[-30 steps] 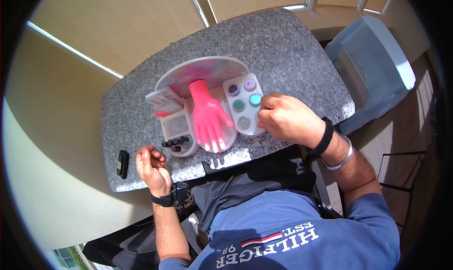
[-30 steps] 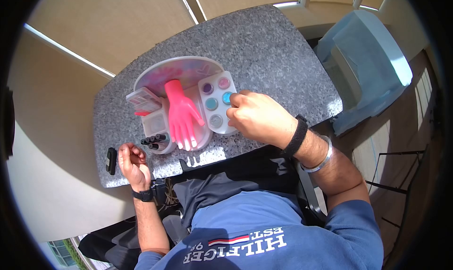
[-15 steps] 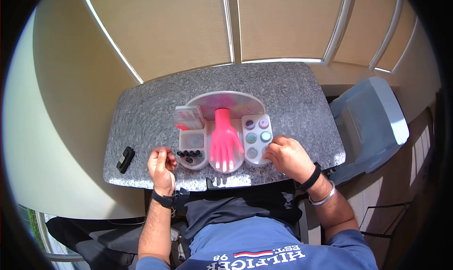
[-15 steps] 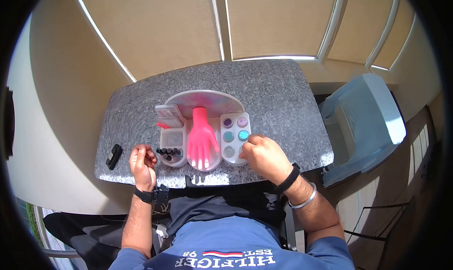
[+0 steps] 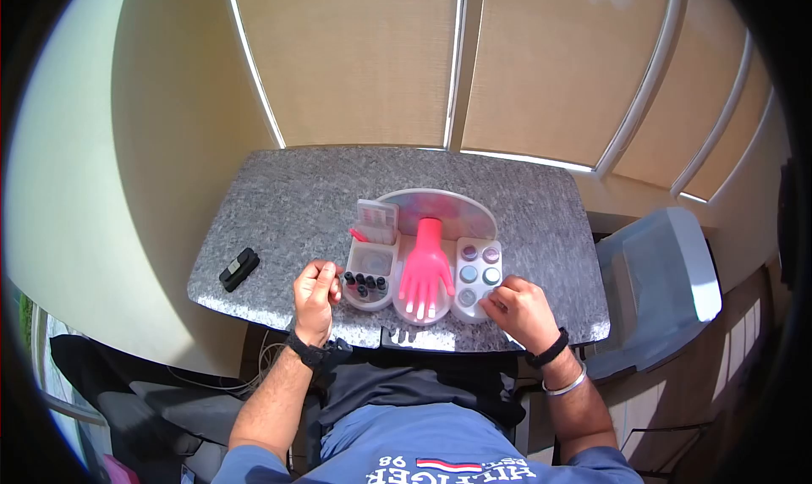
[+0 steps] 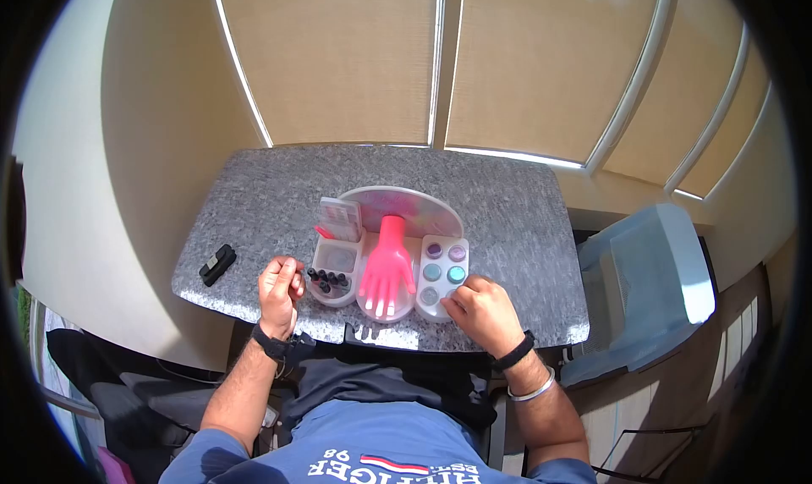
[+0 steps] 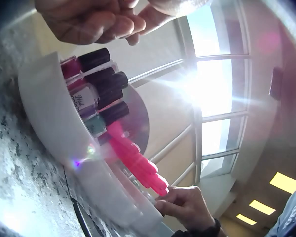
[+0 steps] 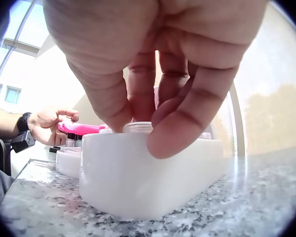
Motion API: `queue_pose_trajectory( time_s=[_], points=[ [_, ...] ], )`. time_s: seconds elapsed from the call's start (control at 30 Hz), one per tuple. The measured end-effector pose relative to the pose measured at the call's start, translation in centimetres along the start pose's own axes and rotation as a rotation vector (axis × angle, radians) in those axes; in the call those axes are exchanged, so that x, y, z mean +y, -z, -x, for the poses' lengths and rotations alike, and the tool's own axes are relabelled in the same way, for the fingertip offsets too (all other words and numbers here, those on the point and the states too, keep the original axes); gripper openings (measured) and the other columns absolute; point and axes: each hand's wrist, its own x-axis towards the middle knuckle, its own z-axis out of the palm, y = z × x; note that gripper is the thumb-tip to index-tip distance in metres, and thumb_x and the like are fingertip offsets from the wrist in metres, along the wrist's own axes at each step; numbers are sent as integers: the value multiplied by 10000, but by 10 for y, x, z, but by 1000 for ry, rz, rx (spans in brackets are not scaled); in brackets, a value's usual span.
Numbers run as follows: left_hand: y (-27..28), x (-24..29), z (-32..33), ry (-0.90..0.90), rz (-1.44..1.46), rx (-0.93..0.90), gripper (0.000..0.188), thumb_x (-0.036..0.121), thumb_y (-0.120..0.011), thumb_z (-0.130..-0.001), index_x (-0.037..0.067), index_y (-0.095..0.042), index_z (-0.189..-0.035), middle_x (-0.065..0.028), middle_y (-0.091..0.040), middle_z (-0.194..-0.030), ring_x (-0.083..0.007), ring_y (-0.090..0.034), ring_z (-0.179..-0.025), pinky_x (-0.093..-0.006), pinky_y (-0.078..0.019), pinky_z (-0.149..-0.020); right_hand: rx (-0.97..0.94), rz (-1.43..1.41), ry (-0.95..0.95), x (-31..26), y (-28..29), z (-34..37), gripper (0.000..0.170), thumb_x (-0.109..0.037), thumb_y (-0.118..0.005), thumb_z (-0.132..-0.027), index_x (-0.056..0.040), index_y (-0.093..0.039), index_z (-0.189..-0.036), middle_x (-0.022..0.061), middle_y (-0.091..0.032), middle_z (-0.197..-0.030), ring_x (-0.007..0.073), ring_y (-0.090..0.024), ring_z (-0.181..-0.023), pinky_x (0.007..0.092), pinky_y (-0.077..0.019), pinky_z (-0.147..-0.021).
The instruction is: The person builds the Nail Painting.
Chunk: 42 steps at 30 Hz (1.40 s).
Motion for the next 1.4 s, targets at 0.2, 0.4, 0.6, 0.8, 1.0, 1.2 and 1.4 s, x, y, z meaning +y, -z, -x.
queue_pose_trajectory(
  time_s=[0.2,0.4,0.6,0.8,1.0,1.2,1.4],
  points=[
    [-1,-2,11,12,1,-61,272,238,-681,-1117,67,-647,-908,40,-569,-723,-41,-458,-586,-216,-378,-562,14,-41,-31,-1,-1,-2,297,-196,-866,-878,-30,-683,-713,135,-660,-782,350,-701,-754,475,-588,-701],
    [-3,-4,29,43,-72,-182,360,255,-689,-1122,111,-585,-808,70,-529,-700,-19,-422,-595,-233,-333,-552,18,-29,-31,-3,-2,1,247,-181,-849,-904,-30,-687,-794,137,-654,-829,364,-696,-761,483,-589,-706],
    [-6,-12,65,-4,-325,-321,394,259,-735,-1102,56,-603,-792,98,-477,-701,-19,-379,-668,-264,-335,-573,56,64,-11,-13,-2,9,194,-161,-817,-929,-50,-681,-846,129,-655,-858,365,-692,-788,477,-587,-708],
    [-8,15,80,-213,-631,-398,375,210,-798,-1038,16,-639,-759,22,-522,-610,-41,-438,-593,-291,-382,-529,299,50,16,-27,20,18,127,-77,-854,-881,-60,-729,-864,94,-746,-906,294,-732,-789,394,-590,-686],
    [6,15,79,-169,-622,-328,375,221,-791,-1049,19,-640,-773,60,-491,-617,-26,-417,-611,-280,-357,-530,280,-38,69,-42,33,64,295,-48,-878,-837,-57,-613,-708,82,-627,-697,272,-633,-605,373,-483,-552],
    [-8,11,68,-166,-650,-350,371,234,-786,-1056,15,-666,-782,37,-518,-597,-29,-445,-593,-288,-381,-526,286,-119,1,-9,15,73,440,-88,-886,-872,-66,-512,-641,94,-516,-584,275,-525,-484,385,-388,-478],
    [-14,5,66,-184,-642,-414,381,234,-795,-1050,8,-654,-778,18,-513,-593,-44,-447,-581,-296,-384,-525,392,-323,-168,27,-8,72,469,-93,-863,-904,-49,-480,-636,80,-498,-556,190,-491,-468,342,-350,-480]
  ],
)
